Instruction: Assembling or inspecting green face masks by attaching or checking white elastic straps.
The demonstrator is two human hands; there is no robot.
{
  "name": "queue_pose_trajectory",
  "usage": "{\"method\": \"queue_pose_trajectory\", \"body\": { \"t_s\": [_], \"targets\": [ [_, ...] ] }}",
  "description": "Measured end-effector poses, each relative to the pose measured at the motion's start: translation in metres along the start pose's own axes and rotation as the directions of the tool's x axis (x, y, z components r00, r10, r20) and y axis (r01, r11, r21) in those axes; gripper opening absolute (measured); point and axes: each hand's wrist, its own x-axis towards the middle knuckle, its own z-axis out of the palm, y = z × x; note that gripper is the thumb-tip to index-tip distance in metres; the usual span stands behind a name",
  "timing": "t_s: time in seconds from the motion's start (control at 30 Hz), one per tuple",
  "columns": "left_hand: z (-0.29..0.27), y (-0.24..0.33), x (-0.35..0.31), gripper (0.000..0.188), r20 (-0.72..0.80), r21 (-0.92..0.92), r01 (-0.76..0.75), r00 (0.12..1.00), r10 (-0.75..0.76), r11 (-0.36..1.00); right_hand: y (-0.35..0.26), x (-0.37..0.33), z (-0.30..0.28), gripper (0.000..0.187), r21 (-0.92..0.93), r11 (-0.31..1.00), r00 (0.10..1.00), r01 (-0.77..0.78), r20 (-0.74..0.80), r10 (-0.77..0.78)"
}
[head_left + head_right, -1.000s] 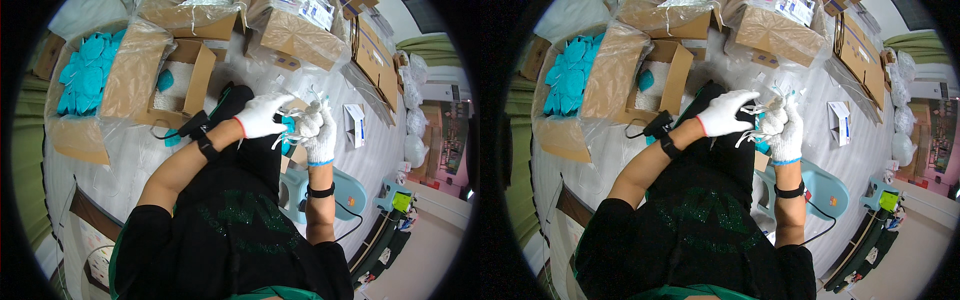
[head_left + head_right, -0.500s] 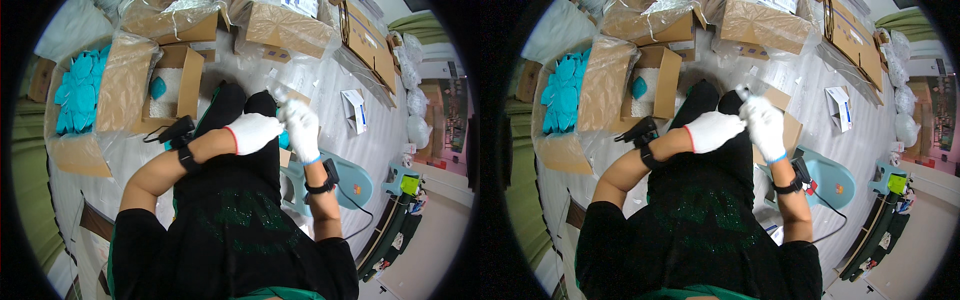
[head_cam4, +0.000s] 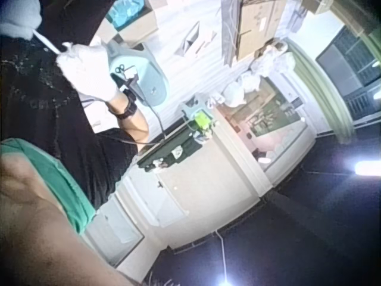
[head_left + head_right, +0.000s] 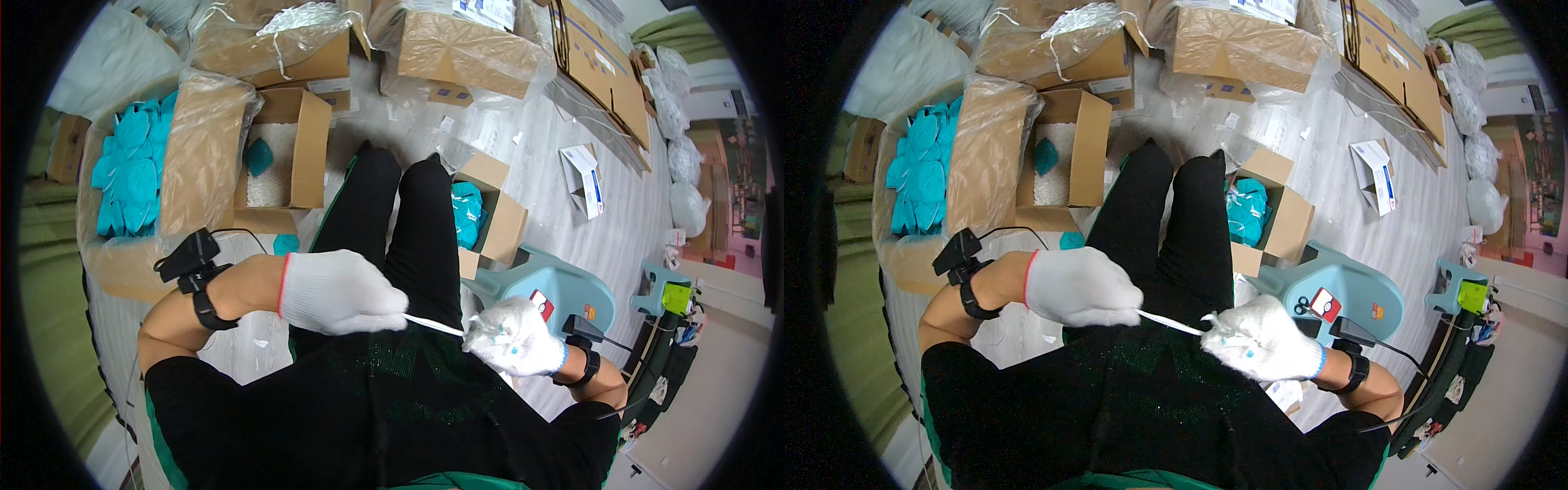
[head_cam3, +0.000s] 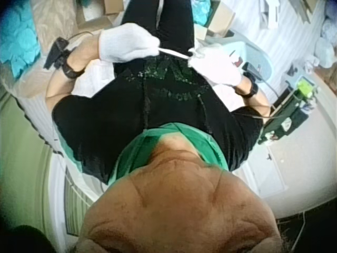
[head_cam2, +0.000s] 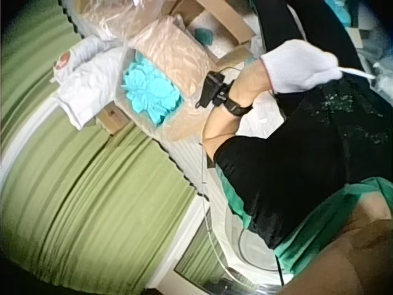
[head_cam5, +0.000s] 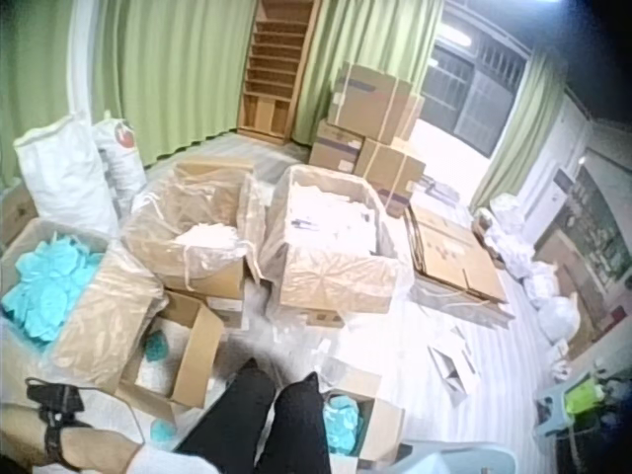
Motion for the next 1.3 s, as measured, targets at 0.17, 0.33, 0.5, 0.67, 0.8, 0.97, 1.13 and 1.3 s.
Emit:
{"method": "queue_pose_trajectory", "body": {
  "t_s": [0.17,0.33,0.5,0.67,0.8,0.97,1.13,1.3],
  "targets": [
    [-0.007,-0.047,-0.041,0.027,-0.377,0.198,-0.110,0.909,0.179,0.974,0.012,-0.009,-0.038,0.013,-0.789,0.595,0.971,0.151,0.006,-0.237],
    [-0.018,-0.070,-0.054,0.037,-0.406,-0.831,0.007,0.675,-0.616,0.556,0.026,0.006,-0.075,0.040,-0.948,0.175,0.963,-0.266,-0.253,0.092],
    [0.018,-0.079,0.009,0.033,-0.468,-0.815,-0.079,0.673,-0.573,0.573,0.037,0.042,-0.079,0.043,0.527,0.849,0.733,-0.048,-0.559,0.388],
    [0.048,-0.068,0.080,0.024,-0.484,-0.786,-0.113,0.724,-0.491,0.608,0.036,0.053,-0.069,0.044,0.745,0.631,0.738,0.214,-0.547,0.396],
    [0.070,-0.077,0.121,0.024,-0.584,-0.689,-0.179,0.712,-0.391,0.703,0.066,0.048,-0.084,0.053,0.861,0.459,0.882,0.219,-0.376,0.284],
    [0.076,-0.083,0.131,0.024,-0.665,-0.666,-0.166,0.574,-0.478,0.727,0.060,0.063,-0.064,0.050,0.826,0.505,0.787,0.250,-0.477,0.392],
    [0.065,-0.083,0.136,0.019,-0.564,-0.755,-0.173,0.664,-0.491,0.633,0.075,0.055,-0.073,0.045,0.869,0.413,0.871,0.271,-0.404,0.279],
    [0.070,-0.091,0.134,0.015,-0.460,-0.867,-0.231,0.712,-0.530,0.442,0.069,0.057,-0.076,0.036,0.861,0.318,0.829,0.398,-0.486,0.277]
  ]
}}
